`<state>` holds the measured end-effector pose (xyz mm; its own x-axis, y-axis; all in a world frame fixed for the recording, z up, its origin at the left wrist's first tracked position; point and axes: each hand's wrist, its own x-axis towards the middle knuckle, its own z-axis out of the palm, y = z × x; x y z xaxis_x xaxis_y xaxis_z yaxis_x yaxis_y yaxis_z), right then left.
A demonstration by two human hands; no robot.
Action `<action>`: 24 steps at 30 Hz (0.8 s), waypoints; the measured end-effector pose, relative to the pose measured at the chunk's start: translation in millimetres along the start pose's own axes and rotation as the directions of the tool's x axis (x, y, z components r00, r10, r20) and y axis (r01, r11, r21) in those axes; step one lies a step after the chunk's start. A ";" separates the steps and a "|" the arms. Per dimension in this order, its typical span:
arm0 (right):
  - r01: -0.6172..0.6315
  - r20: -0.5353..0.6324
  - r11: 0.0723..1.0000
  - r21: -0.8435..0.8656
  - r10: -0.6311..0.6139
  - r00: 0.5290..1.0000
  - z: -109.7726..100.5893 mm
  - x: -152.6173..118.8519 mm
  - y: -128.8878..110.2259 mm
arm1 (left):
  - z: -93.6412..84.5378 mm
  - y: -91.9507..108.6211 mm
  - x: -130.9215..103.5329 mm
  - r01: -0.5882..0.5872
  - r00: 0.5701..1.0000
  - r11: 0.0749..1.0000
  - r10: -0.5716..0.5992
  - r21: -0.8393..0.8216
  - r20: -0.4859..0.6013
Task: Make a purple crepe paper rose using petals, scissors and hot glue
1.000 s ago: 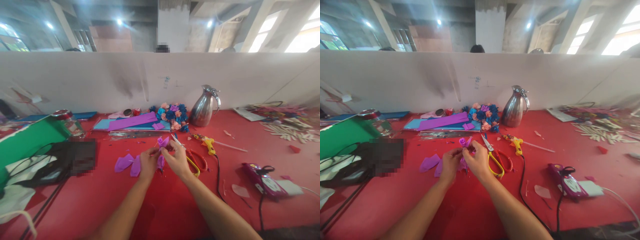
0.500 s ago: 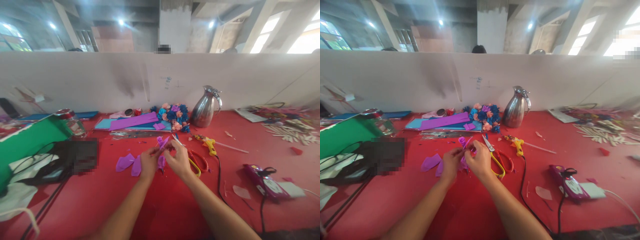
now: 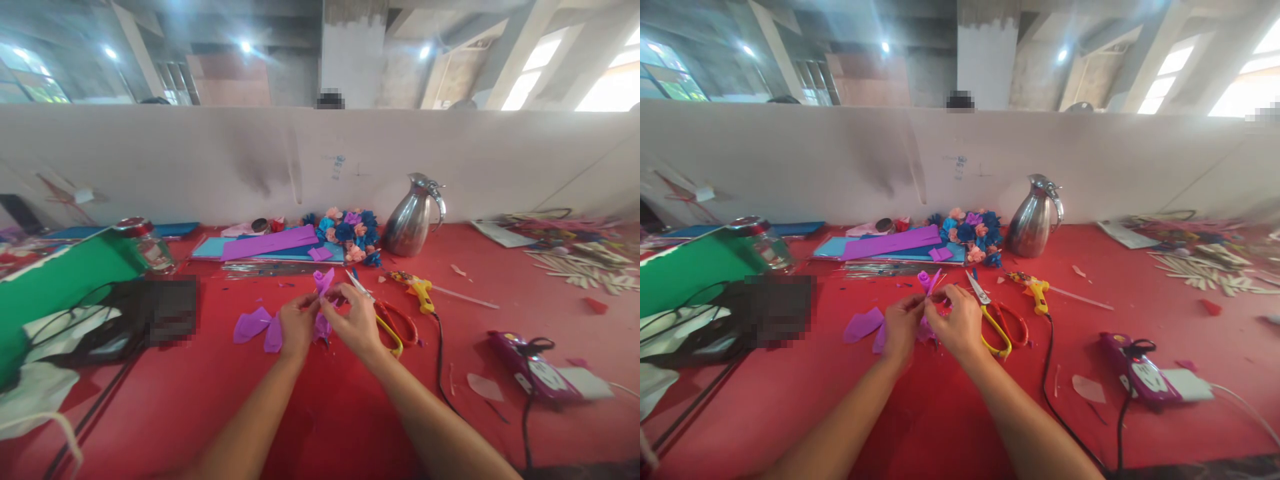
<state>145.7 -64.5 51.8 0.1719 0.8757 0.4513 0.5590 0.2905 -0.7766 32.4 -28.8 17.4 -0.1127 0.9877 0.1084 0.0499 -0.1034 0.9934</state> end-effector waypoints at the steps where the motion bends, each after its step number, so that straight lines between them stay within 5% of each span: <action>1: -0.001 0.002 1.000 -0.016 0.001 1.000 0.4 -0.2 0.1 | -0.4 0.0 -0.2 -0.004 1.000 1.000 0.004 0.015 0.003; 11: 0.037 -0.041 0.977 -0.211 -0.047 0.998 5.0 0.3 8.7 | -0.3 -0.6 -1.1 -0.055 0.998 0.994 0.053 0.093 0.028; 24: 0.116 0.029 0.988 -0.106 -0.114 0.993 -2.5 -2.7 1.8 | 0.4 3.6 -4.8 -0.031 0.999 0.999 0.031 0.013 0.039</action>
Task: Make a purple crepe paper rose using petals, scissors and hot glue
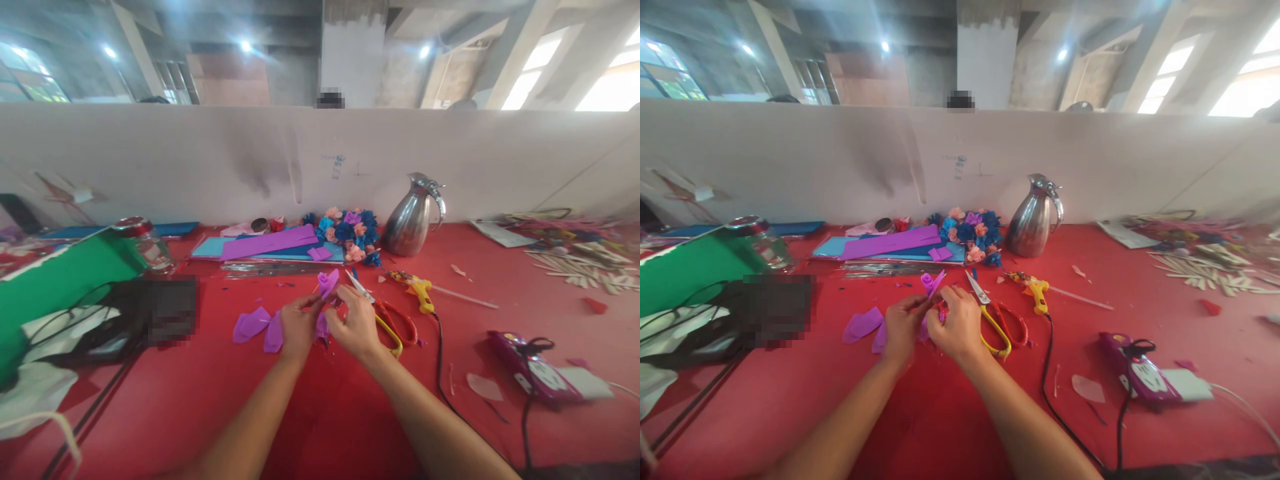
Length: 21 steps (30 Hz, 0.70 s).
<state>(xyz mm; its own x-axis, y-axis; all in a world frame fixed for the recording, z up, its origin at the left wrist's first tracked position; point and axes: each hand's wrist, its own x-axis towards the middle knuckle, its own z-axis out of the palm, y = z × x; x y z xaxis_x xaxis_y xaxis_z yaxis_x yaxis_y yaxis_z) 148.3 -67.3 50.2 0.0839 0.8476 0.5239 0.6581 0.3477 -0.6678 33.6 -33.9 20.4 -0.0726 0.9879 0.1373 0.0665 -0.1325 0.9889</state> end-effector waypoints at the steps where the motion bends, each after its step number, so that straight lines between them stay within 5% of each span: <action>1: -0.008 -0.007 1.000 0.000 0.008 1.000 -0.1 0.0 -0.5 | -0.2 -0.5 0.5 -0.002 1.000 1.000 0.002 0.003 0.002; 10: -0.101 -0.075 0.974 0.203 0.118 0.990 -2.8 6.2 2.5 | 2.0 0.6 2.6 0.031 0.999 0.999 -0.031 0.018 -0.019; 17: -0.209 -0.006 0.769 0.604 0.267 0.964 -2.8 13.2 7.2 | 2.4 -1.2 1.9 0.039 0.999 0.999 -0.040 0.031 0.012; 21: -0.191 0.016 0.740 0.645 0.237 0.971 -1.7 11.7 6.7 | 2.5 -1.0 1.9 0.036 0.999 0.999 -0.037 0.021 0.010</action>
<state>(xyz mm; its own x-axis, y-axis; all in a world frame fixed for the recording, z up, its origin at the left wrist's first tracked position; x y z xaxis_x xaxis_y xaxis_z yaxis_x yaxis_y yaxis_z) 155.0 -55.7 52.7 0.2258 0.9120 0.3423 -0.0112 0.3538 -0.9352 35.8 -31.7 19.5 -0.0652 0.9928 0.1004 0.0849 -0.0947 0.9919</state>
